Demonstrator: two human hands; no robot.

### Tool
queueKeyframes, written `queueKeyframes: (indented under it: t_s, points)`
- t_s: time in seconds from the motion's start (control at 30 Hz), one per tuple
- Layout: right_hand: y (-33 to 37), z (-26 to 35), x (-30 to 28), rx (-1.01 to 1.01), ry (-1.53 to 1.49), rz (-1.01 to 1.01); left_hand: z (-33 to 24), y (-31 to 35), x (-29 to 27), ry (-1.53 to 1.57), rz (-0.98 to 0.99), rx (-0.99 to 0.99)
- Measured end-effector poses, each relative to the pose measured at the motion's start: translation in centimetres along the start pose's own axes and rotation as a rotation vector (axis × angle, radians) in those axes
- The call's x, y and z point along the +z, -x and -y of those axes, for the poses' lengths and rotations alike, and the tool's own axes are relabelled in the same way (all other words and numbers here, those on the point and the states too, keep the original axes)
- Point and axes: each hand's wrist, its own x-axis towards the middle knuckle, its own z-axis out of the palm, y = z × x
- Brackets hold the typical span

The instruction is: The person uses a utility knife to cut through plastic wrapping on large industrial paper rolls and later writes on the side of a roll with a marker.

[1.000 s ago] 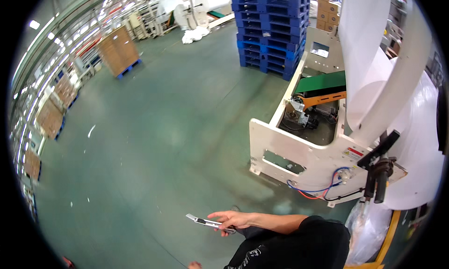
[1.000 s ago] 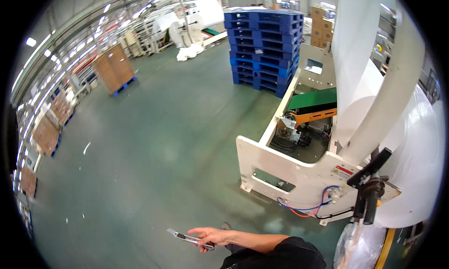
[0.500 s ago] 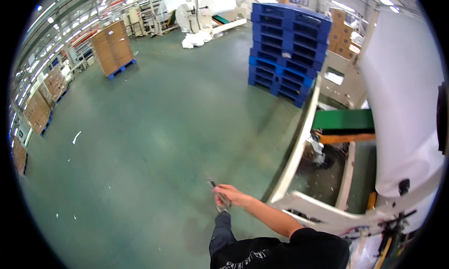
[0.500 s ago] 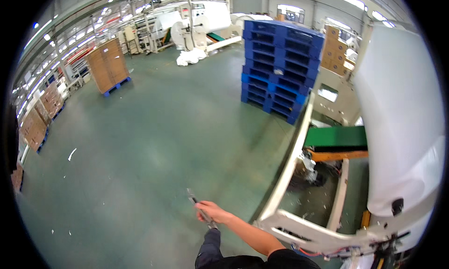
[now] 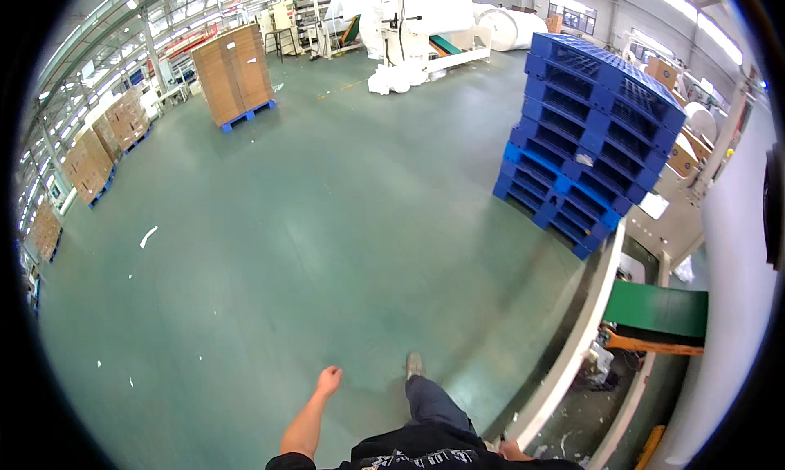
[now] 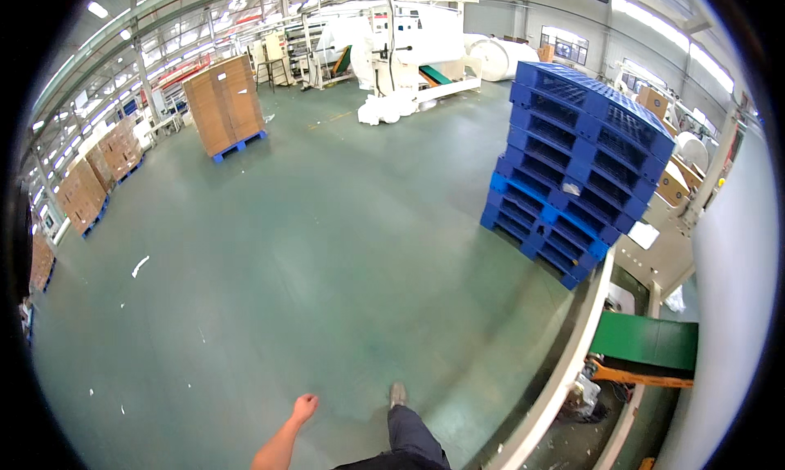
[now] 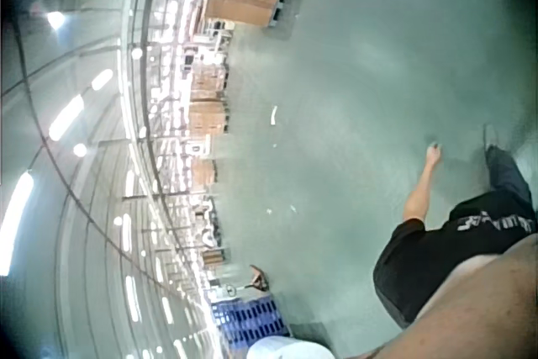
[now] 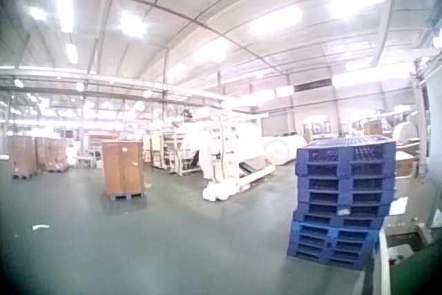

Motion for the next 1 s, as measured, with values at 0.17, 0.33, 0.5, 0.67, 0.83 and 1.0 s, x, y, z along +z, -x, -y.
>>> queueKeyframes:
  t_s: [0.17,0.33,0.5,0.67,0.83,1.0]
  points:
    - [2.0,14.8,-0.3,0.008,0.068,0.079,-8.5,-15.4,1.9,-0.046,0.146,0.043]
    - [-4.8,40.5,-1.0,-0.345,0.087,-0.073,-10.5,-24.2,5.4,-0.017,0.240,-0.213]
    - [8.2,75.9,-6.2,-0.867,0.122,-0.039,-10.5,-29.6,4.8,0.341,0.126,-0.497]
    - [10.7,99.0,-12.5,-1.006,0.052,-0.226,-13.7,-38.5,7.8,0.309,0.275,-0.680]
    - [4.2,108.0,-12.1,-0.679,-0.016,-0.132,-24.8,-55.9,7.9,0.277,0.369,-0.610]
    - [0.2,107.3,-9.9,-0.309,0.044,-0.020,-37.3,-77.0,6.7,0.188,0.396,-0.414]
